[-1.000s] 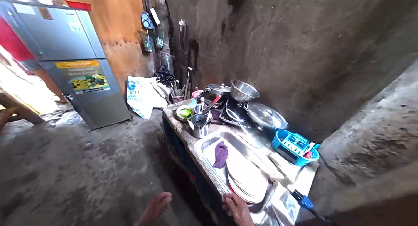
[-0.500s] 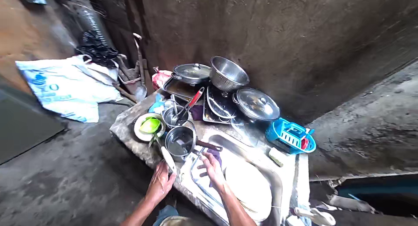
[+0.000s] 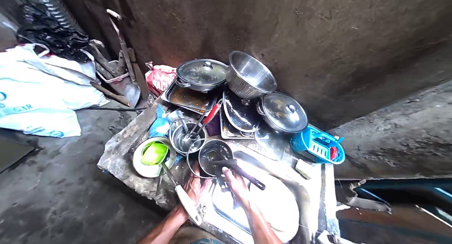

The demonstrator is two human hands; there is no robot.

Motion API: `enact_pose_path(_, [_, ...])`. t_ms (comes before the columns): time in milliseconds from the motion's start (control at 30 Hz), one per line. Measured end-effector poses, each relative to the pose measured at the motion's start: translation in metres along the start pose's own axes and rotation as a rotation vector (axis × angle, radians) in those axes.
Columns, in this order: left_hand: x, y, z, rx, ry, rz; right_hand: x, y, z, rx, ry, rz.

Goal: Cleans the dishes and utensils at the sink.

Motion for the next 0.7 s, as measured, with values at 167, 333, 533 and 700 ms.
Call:
enact_pose_path(167, [-0.019, 0.010, 0.019, 0.054, 0.061, 0.050, -0.007, 0.020, -0.023, 0.002, -0.039, 0.181])
enact_pose_path(333, [-0.041, 0.004, 0.051, 0.101, 0.047, 0.167, -0.018, 0.012, -0.062, -0.115, 0.230, 0.219])
enact_pose_path(533, [-0.075, -0.014, 0.101, 0.236, -0.018, 0.291, -0.054, -0.017, -0.120, -0.300, 0.323, 0.231])
enact_pose_path(700, [-0.097, -0.011, 0.146, 0.332, -0.212, 0.353, -0.076, -0.054, -0.180, -0.479, 0.446, 0.240])
Point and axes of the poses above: each hand's wrist, its own y-axis towards the middle knuckle, its own z-axis out of the palm, x = y × z, the point moved 7 cm from there along y, towards the middle knuckle, and after that the axes turned 4 degrees about z, right-handed, at the moved point
